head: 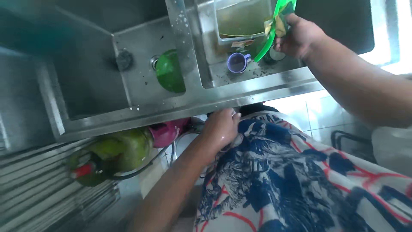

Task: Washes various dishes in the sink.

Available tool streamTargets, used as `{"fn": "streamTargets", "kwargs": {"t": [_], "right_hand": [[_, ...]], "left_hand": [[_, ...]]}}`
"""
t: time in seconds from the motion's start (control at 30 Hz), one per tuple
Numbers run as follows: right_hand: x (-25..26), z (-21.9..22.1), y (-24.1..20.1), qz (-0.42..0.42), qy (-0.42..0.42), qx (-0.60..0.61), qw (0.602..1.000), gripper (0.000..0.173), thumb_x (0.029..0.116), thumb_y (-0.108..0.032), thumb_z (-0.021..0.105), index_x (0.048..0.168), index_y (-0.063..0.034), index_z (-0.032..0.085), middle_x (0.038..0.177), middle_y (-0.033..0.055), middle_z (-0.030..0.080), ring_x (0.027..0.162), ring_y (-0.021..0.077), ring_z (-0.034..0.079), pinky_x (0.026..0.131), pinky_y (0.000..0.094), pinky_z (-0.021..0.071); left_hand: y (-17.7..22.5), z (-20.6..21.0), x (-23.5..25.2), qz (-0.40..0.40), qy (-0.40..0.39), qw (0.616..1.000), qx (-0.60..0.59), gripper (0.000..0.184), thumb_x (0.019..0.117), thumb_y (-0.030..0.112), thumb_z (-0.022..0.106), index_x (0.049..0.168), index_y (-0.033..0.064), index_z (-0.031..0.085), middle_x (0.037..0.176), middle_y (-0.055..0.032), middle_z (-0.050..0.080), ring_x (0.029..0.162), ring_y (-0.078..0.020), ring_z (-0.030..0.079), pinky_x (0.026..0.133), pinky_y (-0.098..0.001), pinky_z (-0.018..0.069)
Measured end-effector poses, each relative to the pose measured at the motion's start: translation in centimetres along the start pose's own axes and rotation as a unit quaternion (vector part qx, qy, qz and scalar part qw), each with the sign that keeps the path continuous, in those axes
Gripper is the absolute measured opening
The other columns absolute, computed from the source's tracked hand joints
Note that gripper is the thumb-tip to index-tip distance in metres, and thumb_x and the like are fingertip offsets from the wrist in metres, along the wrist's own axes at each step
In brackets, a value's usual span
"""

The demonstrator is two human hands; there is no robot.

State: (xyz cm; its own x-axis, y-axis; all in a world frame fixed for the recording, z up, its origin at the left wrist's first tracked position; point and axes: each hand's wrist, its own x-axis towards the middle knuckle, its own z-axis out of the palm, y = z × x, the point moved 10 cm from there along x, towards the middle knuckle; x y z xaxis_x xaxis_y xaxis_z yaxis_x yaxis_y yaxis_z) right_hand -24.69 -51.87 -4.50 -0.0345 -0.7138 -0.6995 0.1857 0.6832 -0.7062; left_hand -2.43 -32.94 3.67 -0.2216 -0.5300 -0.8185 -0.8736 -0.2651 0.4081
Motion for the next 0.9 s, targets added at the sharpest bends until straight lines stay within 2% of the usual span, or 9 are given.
{"fn": "streamTargets", "kwargs": {"t": [0.13,0.27,0.33,0.37,0.43,0.6,0.67,0.8,0.9], "right_hand": [[-0.3,0.2,-0.2,-0.01,-0.004,0.008,1.0,0.028,0.1095,-0.042,0.041,0.113,-0.0194,0.058,0.082,-0.0044,0.061,0.062,0.0067,0.056,0.06,0.0227,0.0506],[-1.2,1.2,-0.6,-0.016,-0.011,0.029,0.999,0.027,0.1105,-0.04,0.039,0.112,-0.0195,0.056,0.081,-0.0046,0.059,0.062,0.0068,0.054,0.06,0.0233,0.0495],[-1.5,1.5,-0.9,-0.011,-0.013,0.022,1.0,0.026,0.1098,-0.04,0.039,0.111,-0.0199,0.056,0.081,-0.0043,0.058,0.061,0.0067,0.053,0.059,0.0229,0.0487],[-1.5,1.6,-1.3,-0.011,-0.017,0.017,1.0,0.026,0.1096,-0.04,0.04,0.112,-0.0202,0.056,0.082,-0.0044,0.058,0.062,0.0066,0.053,0.06,0.0226,0.0485],[-1.4,1.2,-2.0,-0.022,-0.019,0.016,0.999,0.027,0.1091,-0.041,0.042,0.114,-0.019,0.058,0.084,-0.0037,0.061,0.063,0.007,0.056,0.059,0.0225,0.0503],[-2.3,2.4,-3.3,-0.043,-0.021,-0.003,0.999,0.03,0.1097,-0.04,0.043,0.119,-0.0161,0.057,0.086,-0.0028,0.063,0.064,0.0074,0.059,0.06,0.0235,0.053],[-3.0,3.8,-3.9,-0.057,-0.039,-0.008,0.998,0.031,0.1099,-0.038,0.045,0.124,-0.0127,0.056,0.09,-0.0006,0.065,0.066,0.0088,0.062,0.062,0.0248,0.0554],[-4.8,6.8,-5.1,-0.076,-0.085,-0.007,0.994,0.033,0.1105,-0.038,0.046,0.122,-0.0087,0.057,0.086,0.0007,0.064,0.064,0.0076,0.062,0.06,0.023,0.055],[-4.9,7.9,-5.6,-0.099,-0.121,0.03,0.987,0.03,0.1105,-0.033,0.048,0.119,-0.006,0.058,0.088,0.0023,0.065,0.067,0.0087,0.063,0.063,0.0251,0.0562]], "left_hand": [[2.5,-6.7,-5.8,0.159,0.24,0.957,-0.03,0.033,0.106,0.036,0.055,0.123,0.0091,0.065,0.079,-0.0013,0.067,0.062,-0.0123,0.062,0.056,-0.0326,0.0539],[1.8,-0.1,-1.1,0.163,-0.019,0.977,-0.135,0.036,0.1106,0.028,0.045,0.11,0.0034,0.071,0.082,-0.0034,0.068,0.059,-0.0043,0.055,0.055,-0.022,0.0468],[-1.7,1.6,0.9,0.025,-0.039,0.999,0.015,0.044,0.1116,0.035,0.042,0.113,0.0005,0.07,0.102,-0.0169,0.07,0.085,-0.027,0.066,0.078,-0.0476,0.054],[-3.1,0.1,0.4,-0.027,0.018,0.998,0.052,0.044,0.1101,0.036,0.046,0.118,-0.0009,0.069,0.111,-0.0222,0.07,0.102,-0.0357,0.068,0.092,-0.0575,0.0523],[-3.6,-4.7,-3.1,-0.009,0.151,0.988,0.032,0.044,0.108,0.041,0.05,0.128,0.0053,0.067,0.113,-0.0172,0.071,0.105,-0.0327,0.07,0.094,-0.0571,0.0542],[1.5,-13.7,-10.9,0.176,0.352,0.919,0.002,0.025,0.1031,0.033,0.059,0.111,0.0124,0.071,0.083,0.0018,0.07,0.059,-0.0062,0.062,0.051,-0.0259,0.0526],[3.5,-14.8,-8.7,0.209,0.339,0.917,-0.026,0.029,0.1035,0.031,0.058,0.118,0.0083,0.069,0.095,-0.003,0.071,0.067,-0.0076,0.063,0.059,-0.0266,0.0535],[5.1,-14.6,-0.8,0.121,0.236,0.959,-0.094,0.048,0.1093,0.034,0.049,0.145,0.003,0.051,0.134,-0.0198,0.061,0.114,-0.0308,0.065,0.098,-0.0507,0.0525],[6.2,-13.1,2.0,0.104,0.186,0.962,-0.172,0.044,0.1126,0.033,0.039,0.141,0.0026,0.054,0.124,-0.0199,0.066,0.106,-0.0298,0.066,0.091,-0.049,0.0534]]}}
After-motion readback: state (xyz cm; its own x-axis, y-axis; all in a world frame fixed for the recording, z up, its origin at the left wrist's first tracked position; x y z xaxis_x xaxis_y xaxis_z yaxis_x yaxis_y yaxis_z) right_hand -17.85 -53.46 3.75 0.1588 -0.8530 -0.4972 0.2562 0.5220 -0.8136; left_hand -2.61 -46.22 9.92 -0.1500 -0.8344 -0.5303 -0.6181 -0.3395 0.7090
